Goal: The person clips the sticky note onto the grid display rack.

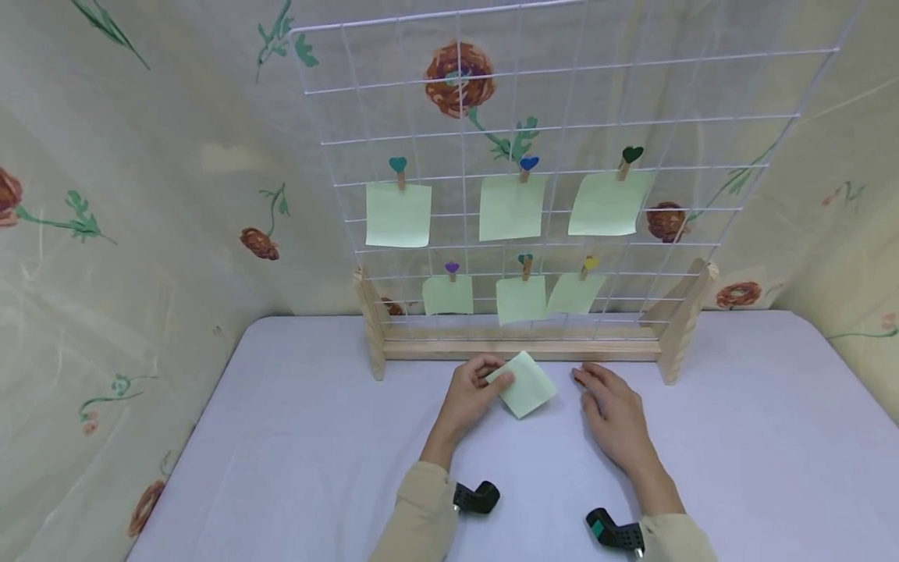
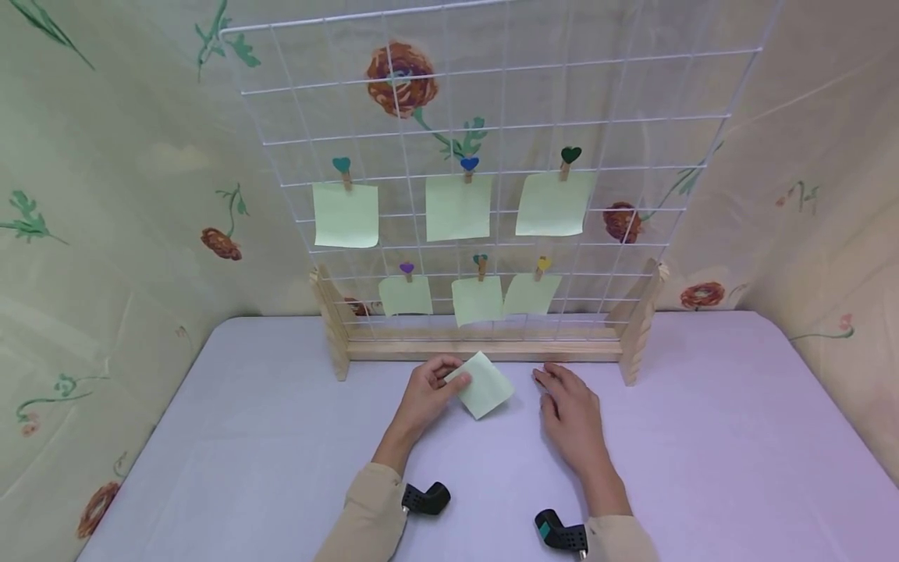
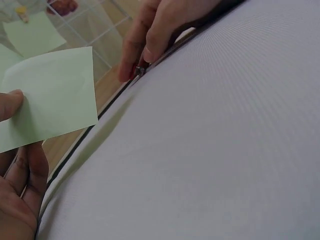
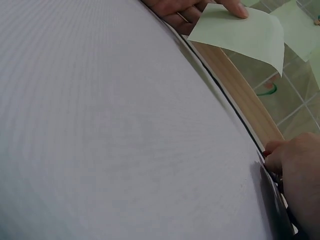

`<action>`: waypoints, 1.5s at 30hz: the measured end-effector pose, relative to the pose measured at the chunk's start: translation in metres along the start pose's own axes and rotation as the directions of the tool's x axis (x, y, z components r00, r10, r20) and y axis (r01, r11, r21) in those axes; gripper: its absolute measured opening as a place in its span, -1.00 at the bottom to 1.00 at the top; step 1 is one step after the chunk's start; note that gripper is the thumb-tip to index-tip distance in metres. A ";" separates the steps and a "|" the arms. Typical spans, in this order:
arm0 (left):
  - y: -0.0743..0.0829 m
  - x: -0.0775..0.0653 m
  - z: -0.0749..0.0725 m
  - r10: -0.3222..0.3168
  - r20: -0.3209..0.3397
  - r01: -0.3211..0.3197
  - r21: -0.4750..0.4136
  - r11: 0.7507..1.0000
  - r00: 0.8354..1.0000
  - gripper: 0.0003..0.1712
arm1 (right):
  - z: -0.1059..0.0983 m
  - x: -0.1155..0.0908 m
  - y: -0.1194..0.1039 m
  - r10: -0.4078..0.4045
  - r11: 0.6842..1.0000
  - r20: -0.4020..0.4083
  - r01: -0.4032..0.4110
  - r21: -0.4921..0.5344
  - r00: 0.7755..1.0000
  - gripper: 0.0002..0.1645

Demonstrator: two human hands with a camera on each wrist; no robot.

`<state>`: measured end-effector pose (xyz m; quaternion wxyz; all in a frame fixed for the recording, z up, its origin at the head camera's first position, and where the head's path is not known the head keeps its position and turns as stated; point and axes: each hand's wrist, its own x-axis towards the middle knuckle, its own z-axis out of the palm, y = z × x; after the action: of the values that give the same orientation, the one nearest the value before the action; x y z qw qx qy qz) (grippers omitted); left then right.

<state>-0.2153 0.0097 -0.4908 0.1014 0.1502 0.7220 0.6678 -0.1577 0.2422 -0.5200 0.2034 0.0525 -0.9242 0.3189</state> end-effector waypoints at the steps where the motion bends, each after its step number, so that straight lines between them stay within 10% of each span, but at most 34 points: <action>1: -0.001 0.000 0.000 -0.002 -0.002 0.002 0.003 1.000 1.000 -0.74 | 0.000 -0.001 0.000 -0.003 1.000 0.004 0.003 -0.008 1.000 -0.56; 19: 0.002 0.000 0.004 0.000 -0.017 -0.001 -0.047 0.999 1.000 -0.75 | 0.001 -0.001 -0.001 0.038 0.998 -0.028 -0.039 -0.046 0.999 -0.77; 26: -0.020 0.010 0.007 0.013 -0.017 -0.014 -0.053 0.998 1.000 -0.74 | -0.001 -0.001 0.000 0.088 0.995 0.006 -0.089 0.050 0.996 -0.72; 45: -0.023 0.011 0.023 0.049 -0.044 -0.053 -0.098 0.994 0.998 -0.74 | -0.006 -0.003 -0.001 0.311 0.873 0.085 -0.320 0.367 0.947 -0.65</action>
<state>-0.2196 0.0338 -0.5155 0.0768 0.1495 0.6857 0.7082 -0.1526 0.2445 -0.5165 0.1240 -0.0569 -0.8442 0.5184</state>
